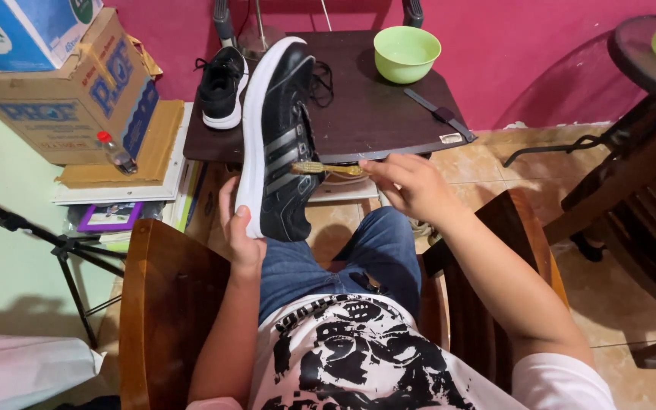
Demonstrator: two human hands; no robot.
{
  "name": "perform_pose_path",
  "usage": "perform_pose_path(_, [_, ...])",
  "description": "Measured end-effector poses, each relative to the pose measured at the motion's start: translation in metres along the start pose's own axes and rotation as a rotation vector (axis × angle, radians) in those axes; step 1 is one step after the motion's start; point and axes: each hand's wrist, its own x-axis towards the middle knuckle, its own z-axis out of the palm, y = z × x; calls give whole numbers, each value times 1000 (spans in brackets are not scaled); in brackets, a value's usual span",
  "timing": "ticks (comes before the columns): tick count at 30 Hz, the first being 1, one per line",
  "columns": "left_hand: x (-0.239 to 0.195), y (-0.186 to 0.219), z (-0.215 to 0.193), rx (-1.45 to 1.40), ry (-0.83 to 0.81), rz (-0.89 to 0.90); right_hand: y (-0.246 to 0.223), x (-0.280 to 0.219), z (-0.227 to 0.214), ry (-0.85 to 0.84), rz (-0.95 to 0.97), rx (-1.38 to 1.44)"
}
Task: The person holds a black and white sneaker and scrubs its surface with a brush. They repeatedly dip the brush into a green bowl containing liquid and continue scrubbing the shoe's upper and sole areas.
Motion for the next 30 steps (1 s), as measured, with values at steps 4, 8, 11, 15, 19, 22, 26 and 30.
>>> perform_pose_path(4, [3, -1, 5, 33, -10, -7, -6, 11, 1, 45, 67, 19])
perform_pose_path(8, [11, -24, 4, -22, 36, -64, 3, 19, 5, 2, 104, 153])
perform_pose_path(11, [26, -40, 13, -46, 78, -88, 22, 27, 8, 23, 124, 88])
perform_pose_path(15, [54, -57, 26, -103, 63, -80, 37, 39, 11, -12, 153, 130])
perform_pose_path(19, [60, -57, 32, -79, 63, -72, 111, 47, 0, 41, 249, -4])
perform_pose_path(22, [55, -52, 26, 101, 77, -234, 161, 54, -10, 13, 563, 45])
perform_pose_path(26, [44, -89, -9, 63, 157, -263, 232, 66, -8, -84, 676, -277])
perform_pose_path(30, [42, -101, -26, 185, 165, -177, 321, 69, 13, -334, 763, -720])
